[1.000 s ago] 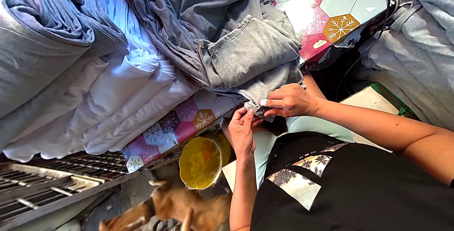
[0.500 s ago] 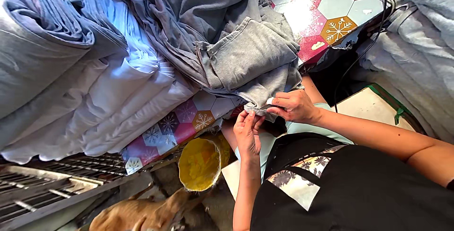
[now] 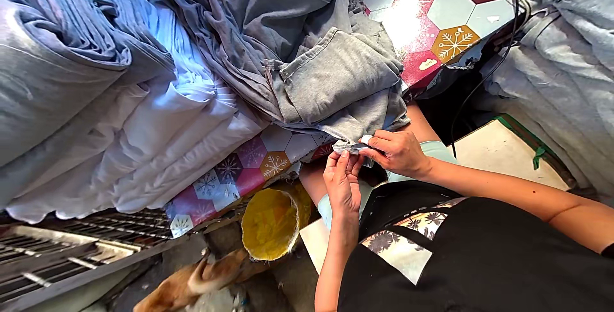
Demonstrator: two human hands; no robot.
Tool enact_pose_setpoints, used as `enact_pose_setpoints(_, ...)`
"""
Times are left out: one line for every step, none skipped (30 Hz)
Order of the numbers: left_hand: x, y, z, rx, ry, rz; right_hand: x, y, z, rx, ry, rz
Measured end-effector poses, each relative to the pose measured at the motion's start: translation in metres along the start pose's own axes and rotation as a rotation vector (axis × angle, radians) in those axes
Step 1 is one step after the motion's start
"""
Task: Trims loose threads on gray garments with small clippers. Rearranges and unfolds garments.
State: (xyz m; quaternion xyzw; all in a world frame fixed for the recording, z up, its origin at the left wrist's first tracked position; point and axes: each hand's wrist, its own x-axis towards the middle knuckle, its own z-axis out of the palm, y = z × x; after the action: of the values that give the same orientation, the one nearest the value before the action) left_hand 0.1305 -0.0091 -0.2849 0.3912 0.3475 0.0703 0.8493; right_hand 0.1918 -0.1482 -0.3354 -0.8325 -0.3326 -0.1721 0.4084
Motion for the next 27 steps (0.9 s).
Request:
enact_pose_setpoints(0.0000,-0.0002,0.0000,0.001,0.002,0.000,0.0002,-0.0002,0.0001,-0.008,0.004,0.000)
enact_pose_setpoints(0.0002,-0.0005,0.0000,0.000,0.006,0.001,0.0005,-0.0004,-0.0002,-0.014,0.006,0.000)
enact_pose_setpoints(0.0003,-0.0007,0.0002,-0.002,0.009,0.004,0.0007,-0.0007,-0.0006,-0.019,0.005,0.000)
enact_pose_setpoints(0.0003,-0.0007,0.0001,-0.001,0.009,0.008,0.0008,-0.0008,-0.0006,-0.023,0.002,0.001)
enact_pose_setpoints(0.0004,-0.0007,-0.0001,0.003,0.007,0.012,0.0009,-0.0010,-0.0004,-0.022,0.001,0.001)
enact_pose_setpoints(0.0006,-0.0007,-0.0004,0.010,0.004,0.014,0.0013,-0.0010,-0.0001,-0.017,0.006,-0.001)
enact_pose_setpoints(0.0010,-0.0009,-0.0004,0.016,0.004,0.014,0.0016,-0.0006,0.0002,-0.016,0.012,-0.002)
enact_pose_setpoints(0.0014,-0.0010,-0.0003,0.019,0.006,0.012,0.0018,-0.0001,0.0006,-0.016,0.015,0.001)
enact_pose_setpoints(0.0015,-0.0012,-0.0003,0.020,0.008,0.009,0.0018,0.0001,0.0003,-0.011,0.015,0.010)
enact_pose_setpoints(0.0016,-0.0014,-0.0004,0.017,0.008,0.005,0.0015,0.0003,-0.0003,0.003,0.010,0.027)
enact_pose_setpoints(0.0015,-0.0015,-0.0004,0.015,0.009,0.006,0.0011,0.0007,-0.0010,0.016,0.004,0.042)
enact_pose_setpoints(0.0014,-0.0018,-0.0005,0.014,0.007,0.007,0.0007,0.0014,-0.0015,0.025,-0.001,0.050)
enact_pose_setpoints(0.0014,-0.0023,-0.0011,0.012,0.005,0.008,0.0002,0.0019,-0.0023,0.030,-0.008,0.053)
enact_pose_setpoints(0.0014,-0.0026,-0.0021,0.009,0.000,0.009,0.0000,0.0022,-0.0030,0.031,-0.015,0.052)
enact_pose_setpoints(0.0015,-0.0028,-0.0026,0.008,-0.003,0.010,-0.0001,0.0024,-0.0031,0.029,-0.016,0.046)
enact_pose_setpoints(0.0013,-0.0026,-0.0023,0.008,-0.004,0.009,-0.0005,0.0028,-0.0022,0.027,-0.009,0.036)
enact_pose_setpoints(0.0010,-0.0025,-0.0014,0.012,-0.004,0.009,-0.0007,0.0029,-0.0015,0.025,0.000,0.027)
enact_pose_setpoints(0.0008,-0.0026,-0.0008,0.015,-0.005,0.011,-0.0004,0.0027,-0.0010,0.020,0.008,0.017)
enact_pose_setpoints(0.0007,-0.0027,-0.0006,0.019,-0.007,0.017,0.0003,0.0019,-0.0007,0.018,0.012,0.012)
enact_pose_setpoints(0.0006,-0.0030,-0.0006,0.026,-0.009,0.026,0.0013,0.0009,-0.0006,0.017,0.013,0.010)
enact_pose_setpoints(0.0006,-0.0033,-0.0007,0.032,-0.009,0.035,0.0022,0.0001,-0.0007,0.012,0.014,0.013)
enact_pose_setpoints(0.0006,-0.0037,-0.0007,0.034,-0.007,0.040,0.0031,-0.0004,-0.0010,0.010,0.015,0.022)
enact_pose_setpoints(0.0007,-0.0040,-0.0008,0.035,-0.006,0.042,0.0039,-0.0003,-0.0017,0.006,0.012,0.033)
enact_pose_setpoints(0.0008,-0.0041,-0.0011,0.038,-0.005,0.042,0.0043,0.0003,-0.0023,0.005,0.013,0.051)
enact_pose_setpoints(0.0009,-0.0042,-0.0012,0.037,-0.003,0.043,0.0043,0.0011,-0.0033,0.007,0.015,0.071)
enact_pose_setpoints(0.0010,-0.0042,-0.0009,0.034,0.001,0.043,0.0043,0.0023,-0.0047,0.013,0.019,0.084)
enact_pose_setpoints(0.0011,-0.0043,-0.0008,0.027,0.003,0.044,0.0042,0.0034,-0.0067,0.021,0.016,0.084)
